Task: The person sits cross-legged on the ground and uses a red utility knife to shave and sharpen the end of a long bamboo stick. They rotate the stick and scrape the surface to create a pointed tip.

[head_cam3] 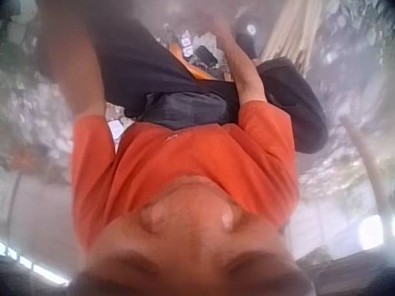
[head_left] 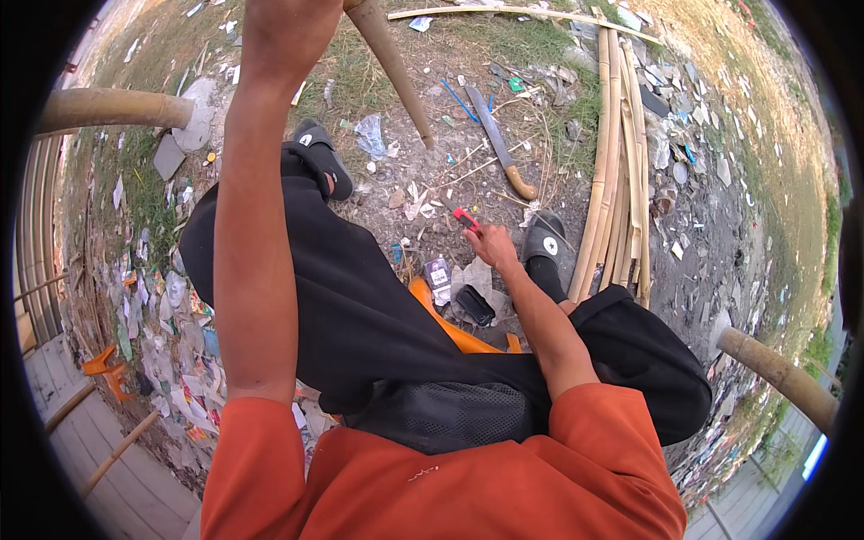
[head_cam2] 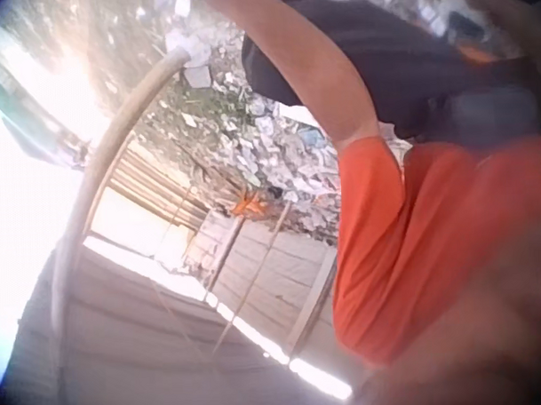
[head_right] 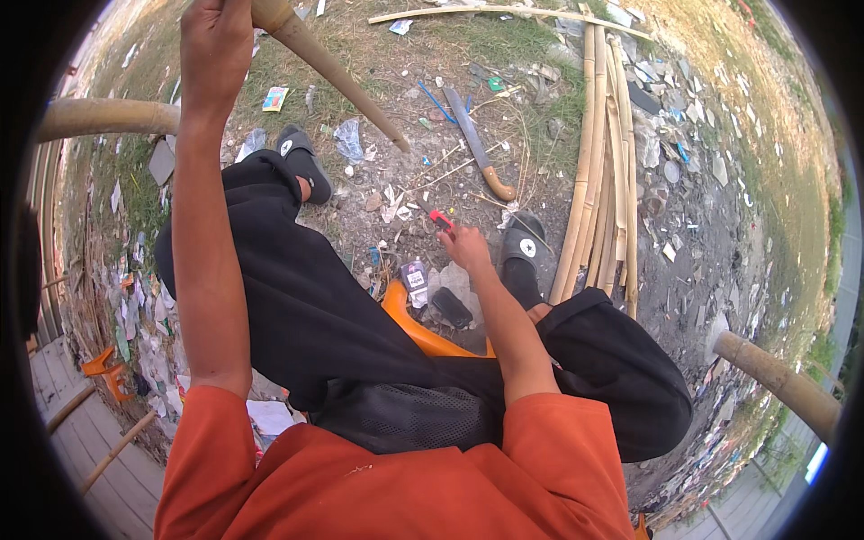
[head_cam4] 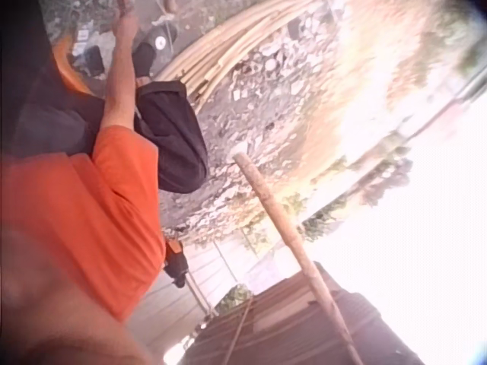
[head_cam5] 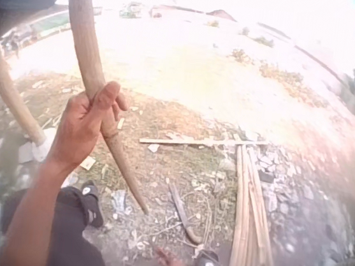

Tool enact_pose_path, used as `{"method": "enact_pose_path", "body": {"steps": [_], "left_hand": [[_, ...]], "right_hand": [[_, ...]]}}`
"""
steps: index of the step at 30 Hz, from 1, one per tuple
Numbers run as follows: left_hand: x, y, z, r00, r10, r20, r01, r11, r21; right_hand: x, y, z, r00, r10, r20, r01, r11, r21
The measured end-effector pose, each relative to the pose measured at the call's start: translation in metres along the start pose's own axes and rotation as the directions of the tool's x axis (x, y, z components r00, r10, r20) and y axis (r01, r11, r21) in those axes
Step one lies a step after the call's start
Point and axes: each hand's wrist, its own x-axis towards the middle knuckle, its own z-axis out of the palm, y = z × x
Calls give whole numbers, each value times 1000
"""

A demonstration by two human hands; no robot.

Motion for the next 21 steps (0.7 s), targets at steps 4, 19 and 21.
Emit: {"method": "enact_pose_path", "body": {"steps": [4, 19, 21], "left_hand": [[1, -17, 3, 998, -31, -56, 29, 999, -27], [3, 10, -13, 982, -187, -17, 188, 981, 42], [6, 7, -21, 980, -198, 4, 198, 980, 19]], "right_hand": [[-20, -6, 22, 986, -124, 112, 147, 962, -230], [14, 3, 34, 988, -90, -126, 29, 905, -424], [16, -18, 19, 997, -47, -69, 15, 913, -408]]}}
